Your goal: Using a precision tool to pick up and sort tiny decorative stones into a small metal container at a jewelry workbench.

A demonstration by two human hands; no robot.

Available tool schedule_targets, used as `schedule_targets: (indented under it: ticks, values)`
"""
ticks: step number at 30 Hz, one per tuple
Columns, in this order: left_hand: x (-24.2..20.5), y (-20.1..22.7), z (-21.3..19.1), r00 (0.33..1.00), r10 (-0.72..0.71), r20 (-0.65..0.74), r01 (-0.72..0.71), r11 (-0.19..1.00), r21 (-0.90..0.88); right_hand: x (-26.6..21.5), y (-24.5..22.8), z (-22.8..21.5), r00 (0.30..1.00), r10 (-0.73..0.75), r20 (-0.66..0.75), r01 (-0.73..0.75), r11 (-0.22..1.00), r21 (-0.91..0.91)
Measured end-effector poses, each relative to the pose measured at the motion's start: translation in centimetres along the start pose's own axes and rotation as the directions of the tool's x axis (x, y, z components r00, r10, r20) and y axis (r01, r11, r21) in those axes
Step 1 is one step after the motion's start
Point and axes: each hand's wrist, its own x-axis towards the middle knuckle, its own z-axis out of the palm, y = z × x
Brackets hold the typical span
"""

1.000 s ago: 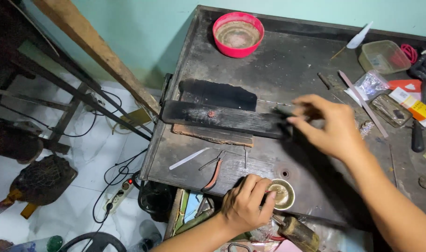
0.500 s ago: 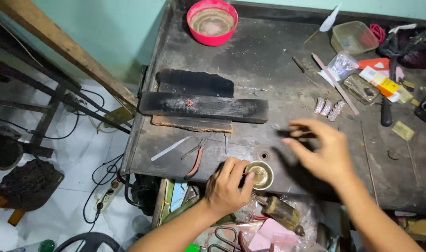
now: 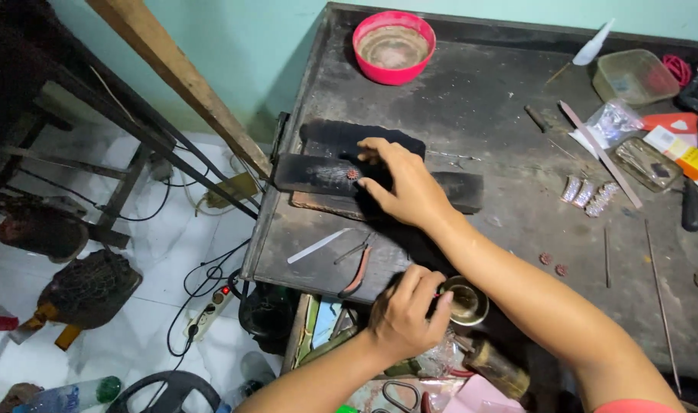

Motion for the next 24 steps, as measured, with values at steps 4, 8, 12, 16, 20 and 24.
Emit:
schedule_targets:
  ticks: [4, 8, 12, 16, 20, 24]
  values:
    - [0.0, -0.1, -0.1, 1.000, 0.006, 0.008, -0.006, 1.000, 0.015, 0.7, -0.2, 0.9, 1.000, 0.008, 0.030, -0.008, 1.000, 0.002]
    - [-0.1, -0.2, -0.1, 1.000, 0.003, 0.028, -0.003, 1.000, 0.029, 1.1, -0.4, 1.2, 0.998, 0.038, 0.044, -0.038, 0.999, -0.004]
    - [-0.1, -0.3, -0.1, 1.000, 0.005, 0.028, -0.007, 0.998, 0.056, 1.2, -0.9, 1.0, 0.998, 0.044, 0.036, -0.045, 0.999, 0.021]
    - [0.2, -0.1, -0.3, 1.000, -0.008, 0.025, 0.008, 0.999, 0.033, 0.3, -0.9, -0.3, 0.997, 0.071, 0.010, -0.071, 0.997, -0.001]
    - [0.0, -0.1, 0.0, 0.999, -0.013, 0.035, 0.011, 0.999, 0.054, -1.1, -0.6, -1.5, 0.986, 0.168, 0.001, -0.168, 0.985, 0.036]
    - [0.1, -0.1, 0.0, 1.000, 0.018, 0.015, -0.019, 0.998, 0.051, -1.6, 0.1, -1.7, 0.979, 0.204, 0.000, -0.204, 0.979, 0.019]
